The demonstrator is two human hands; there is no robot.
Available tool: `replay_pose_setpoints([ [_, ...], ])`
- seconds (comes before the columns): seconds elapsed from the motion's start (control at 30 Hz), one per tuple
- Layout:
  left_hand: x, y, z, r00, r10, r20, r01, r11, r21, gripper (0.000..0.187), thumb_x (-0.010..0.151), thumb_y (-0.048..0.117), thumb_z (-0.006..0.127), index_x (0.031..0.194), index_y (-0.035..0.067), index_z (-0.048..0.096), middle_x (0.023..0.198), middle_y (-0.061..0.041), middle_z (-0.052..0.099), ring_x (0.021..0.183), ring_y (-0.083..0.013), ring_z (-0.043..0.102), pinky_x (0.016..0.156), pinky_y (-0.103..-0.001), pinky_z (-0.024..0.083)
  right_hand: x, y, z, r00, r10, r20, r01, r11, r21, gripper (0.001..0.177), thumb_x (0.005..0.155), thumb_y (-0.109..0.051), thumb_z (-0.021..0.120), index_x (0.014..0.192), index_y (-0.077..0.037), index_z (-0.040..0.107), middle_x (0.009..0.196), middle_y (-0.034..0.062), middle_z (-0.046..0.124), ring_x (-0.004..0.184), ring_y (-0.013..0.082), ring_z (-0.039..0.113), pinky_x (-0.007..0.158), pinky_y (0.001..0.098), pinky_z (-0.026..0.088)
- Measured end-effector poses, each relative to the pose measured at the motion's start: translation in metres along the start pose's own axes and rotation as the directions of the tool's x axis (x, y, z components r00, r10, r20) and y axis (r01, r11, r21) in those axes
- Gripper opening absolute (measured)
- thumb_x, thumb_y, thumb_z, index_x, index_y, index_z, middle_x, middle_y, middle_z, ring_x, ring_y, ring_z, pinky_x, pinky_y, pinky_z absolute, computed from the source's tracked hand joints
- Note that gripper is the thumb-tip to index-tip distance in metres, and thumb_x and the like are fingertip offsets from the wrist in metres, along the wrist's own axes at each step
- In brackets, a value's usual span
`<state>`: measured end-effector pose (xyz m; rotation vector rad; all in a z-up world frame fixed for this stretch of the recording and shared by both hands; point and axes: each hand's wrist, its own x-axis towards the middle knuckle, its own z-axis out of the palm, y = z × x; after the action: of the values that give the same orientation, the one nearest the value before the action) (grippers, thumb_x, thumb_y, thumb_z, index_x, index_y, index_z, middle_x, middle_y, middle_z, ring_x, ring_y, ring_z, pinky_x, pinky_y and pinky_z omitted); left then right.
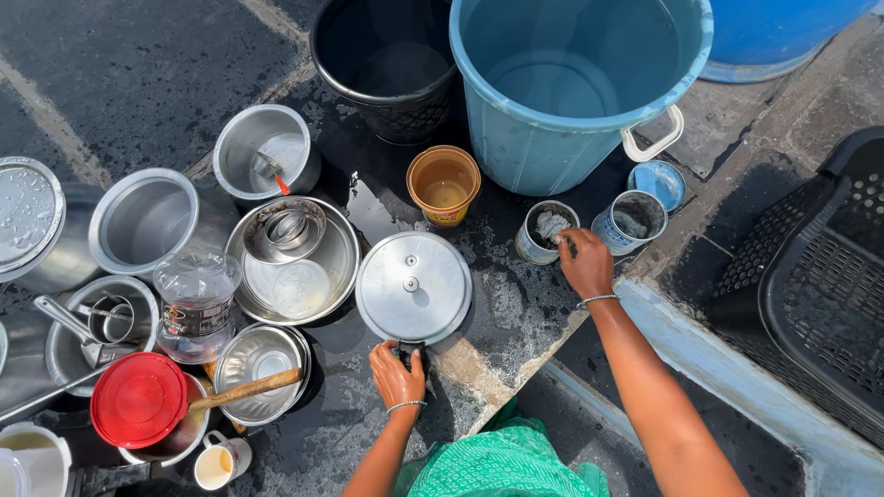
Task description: The person washes a metal pressure cooker lid using a scrub pad and water while squatting on a stone floor near several other metal pots and buckets.
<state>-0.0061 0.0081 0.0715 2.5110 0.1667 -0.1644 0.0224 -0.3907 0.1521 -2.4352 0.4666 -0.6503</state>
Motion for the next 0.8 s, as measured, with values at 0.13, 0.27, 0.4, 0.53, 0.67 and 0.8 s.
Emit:
replay_pose_setpoints([
  [0.13, -0.014, 0.033, -0.007, 0.93, 0.368, -0.01, -0.366, 0.927, 0.082, 0.067, 0.083, 0.031, 0.076, 0.138, 0.008, 0.047, 0.154, -0.022, 0.035, 0.142, -0.0435, 0.034, 0.114, -0.056, 0.029, 0.03, 0.093, -0.042, 0.887, 0.193, -0.419, -0.184, 0.981, 0.063, 0.006, 0.106, -0.009, 0.064, 0.111, -0.007, 0.067, 0.112, 0.0152, 0.069, 0.099, 0.0311, 0.07, 0.089, 0.0392, 0.057],
  [0.27, -0.017, 0.031, 0.002, 0.896, 0.429, 0.119, -0.445, 0.874, 0.196, 0.087, 0.083, 0.027, 0.071, 0.155, 0.008, 0.026, 0.164, -0.028, 0.01, 0.141, -0.0508, 0.028, 0.113, -0.058, 0.027, 0.04, 0.2, -0.054, 0.927, 0.261, -0.268, -0.334, 0.902, -0.275, 0.046, 0.086, 0.0, 0.069, 0.131, -0.009, 0.067, 0.129, 0.0223, 0.063, 0.111, 0.0436, 0.063, 0.091, 0.0507, 0.052],
  [0.4, -0.008, 0.026, 0.006, 0.876, 0.434, 0.21, -0.478, 0.837, 0.265, 0.087, 0.086, 0.026, 0.068, 0.158, 0.011, 0.02, 0.165, -0.025, 0.007, 0.143, -0.0494, 0.028, 0.115, -0.058, 0.028, 0.048, 0.241, -0.037, 0.983, 0.185, 0.008, -0.174, 0.939, -0.298, 0.085, 0.06, -0.005, 0.078, 0.142, -0.009, 0.057, 0.126, 0.0257, 0.059, 0.112, 0.0469, 0.058, 0.093, 0.0542, 0.05],
  [0.53, -0.007, 0.03, 0.008, 0.873, 0.425, 0.24, -0.477, 0.844, 0.244, 0.091, 0.085, 0.026, 0.071, 0.157, 0.009, 0.018, 0.163, -0.029, 0.004, 0.141, -0.0538, 0.025, 0.113, -0.058, 0.028, 0.041, 0.242, -0.018, 0.935, 0.354, -0.012, -0.324, 0.84, -0.435, 0.044, 0.086, -0.018, 0.074, 0.129, -0.02, 0.067, 0.127, 0.0194, 0.065, 0.108, 0.0437, 0.066, 0.083, 0.0577, 0.055],
  [0.67, -0.009, 0.032, 0.005, 0.875, 0.403, 0.267, -0.462, 0.86, 0.216, 0.099, 0.08, 0.02, 0.075, 0.159, 0.01, 0.017, 0.166, -0.029, 0.002, 0.142, -0.0544, 0.024, 0.114, -0.057, 0.028, 0.012, 0.227, -0.01, 0.859, 0.439, -0.262, -0.511, 0.704, -0.493, 0.018, 0.094, -0.029, 0.078, 0.105, -0.015, 0.074, 0.097, 0.0206, 0.073, 0.087, 0.0427, 0.071, 0.072, 0.0534, 0.058],
  [0.8, -0.007, 0.032, 0.002, 0.861, 0.426, 0.276, -0.487, 0.848, 0.21, 0.1, 0.078, 0.013, 0.075, 0.158, 0.009, 0.015, 0.164, -0.029, 0.001, 0.144, -0.0552, 0.022, 0.115, -0.058, 0.028, -0.07, 0.185, -0.008, 0.783, 0.487, -0.387, -0.61, 0.725, -0.32, 0.024, 0.084, -0.034, 0.088, 0.09, -0.016, 0.074, 0.083, 0.0088, 0.074, 0.079, 0.0343, 0.072, 0.066, 0.0481, 0.054],
])
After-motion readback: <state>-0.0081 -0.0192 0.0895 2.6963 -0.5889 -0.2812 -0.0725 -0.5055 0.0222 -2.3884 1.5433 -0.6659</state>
